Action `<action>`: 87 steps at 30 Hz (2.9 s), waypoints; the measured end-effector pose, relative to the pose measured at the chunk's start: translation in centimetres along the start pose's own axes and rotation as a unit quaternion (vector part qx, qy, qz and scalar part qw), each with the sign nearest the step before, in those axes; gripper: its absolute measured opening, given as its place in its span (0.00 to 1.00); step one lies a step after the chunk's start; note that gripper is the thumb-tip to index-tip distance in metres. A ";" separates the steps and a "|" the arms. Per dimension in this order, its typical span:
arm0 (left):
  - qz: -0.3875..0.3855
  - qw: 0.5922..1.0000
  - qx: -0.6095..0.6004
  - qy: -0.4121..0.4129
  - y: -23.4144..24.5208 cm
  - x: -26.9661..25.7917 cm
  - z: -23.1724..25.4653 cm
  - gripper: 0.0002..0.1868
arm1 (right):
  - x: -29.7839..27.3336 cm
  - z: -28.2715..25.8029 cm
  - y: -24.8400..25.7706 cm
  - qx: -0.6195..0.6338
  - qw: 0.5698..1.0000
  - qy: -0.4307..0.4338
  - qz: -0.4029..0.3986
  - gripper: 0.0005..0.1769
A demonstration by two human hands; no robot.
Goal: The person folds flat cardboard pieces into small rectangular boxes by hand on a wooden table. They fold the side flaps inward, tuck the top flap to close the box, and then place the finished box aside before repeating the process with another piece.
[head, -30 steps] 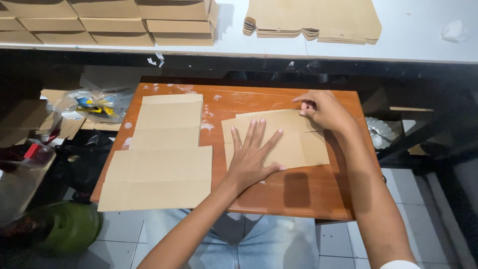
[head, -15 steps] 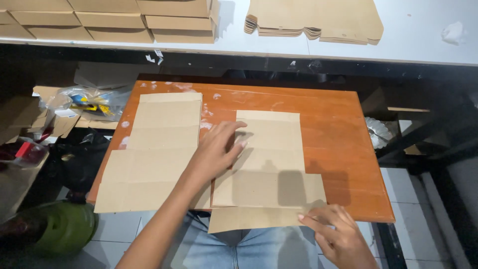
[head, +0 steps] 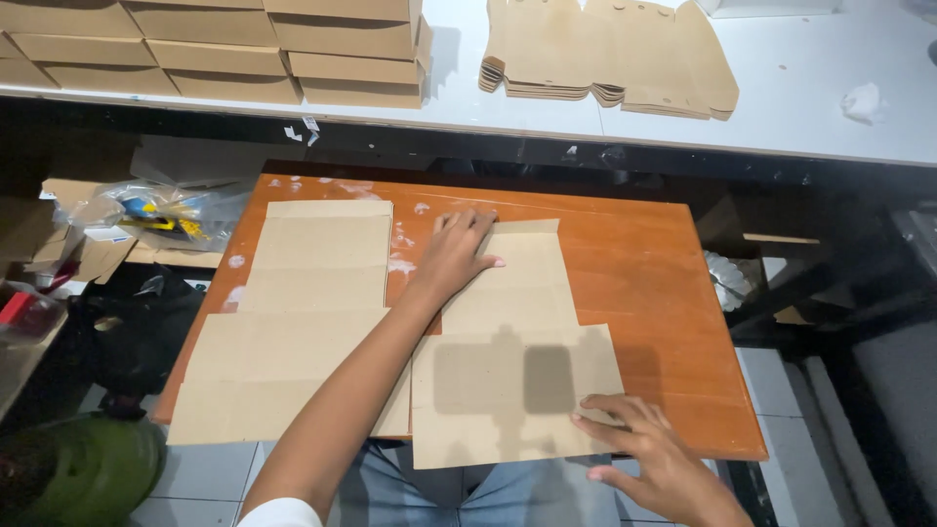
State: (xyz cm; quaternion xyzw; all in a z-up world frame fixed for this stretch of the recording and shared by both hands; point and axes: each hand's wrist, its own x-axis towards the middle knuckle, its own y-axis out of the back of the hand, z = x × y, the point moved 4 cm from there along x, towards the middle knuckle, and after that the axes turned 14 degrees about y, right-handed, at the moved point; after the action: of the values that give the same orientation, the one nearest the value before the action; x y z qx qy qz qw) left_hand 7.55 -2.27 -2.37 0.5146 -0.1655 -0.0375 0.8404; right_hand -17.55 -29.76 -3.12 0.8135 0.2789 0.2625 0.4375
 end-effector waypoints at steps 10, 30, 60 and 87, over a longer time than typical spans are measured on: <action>-0.073 0.994 -0.036 0.076 -1.7 -1.0 -0.9 0.15 | 18.0 3.6 5.5 -0.002 1.000 -0.026 -0.007 0.33; 0.007 0.961 -0.268 0.065 3.9 -0.7 -2.9 0.09 | 23.7 13.0 4.9 -0.045 0.977 0.045 0.205 0.17; -0.334 0.934 0.103 0.072 0.9 -2.5 1.0 0.42 | 23.5 8.5 1.1 0.021 0.996 0.015 -0.081 0.08; -0.339 0.926 0.106 0.125 3.3 -2.6 1.0 0.46 | 11.7 5.7 1.5 -0.190 0.979 0.060 0.040 0.44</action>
State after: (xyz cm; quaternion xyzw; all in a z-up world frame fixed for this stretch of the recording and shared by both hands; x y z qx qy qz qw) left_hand 4.47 -0.94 0.35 0.6269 0.1222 -0.2379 0.7318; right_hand -5.11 -25.65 -2.37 0.7087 0.2169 0.3763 0.5559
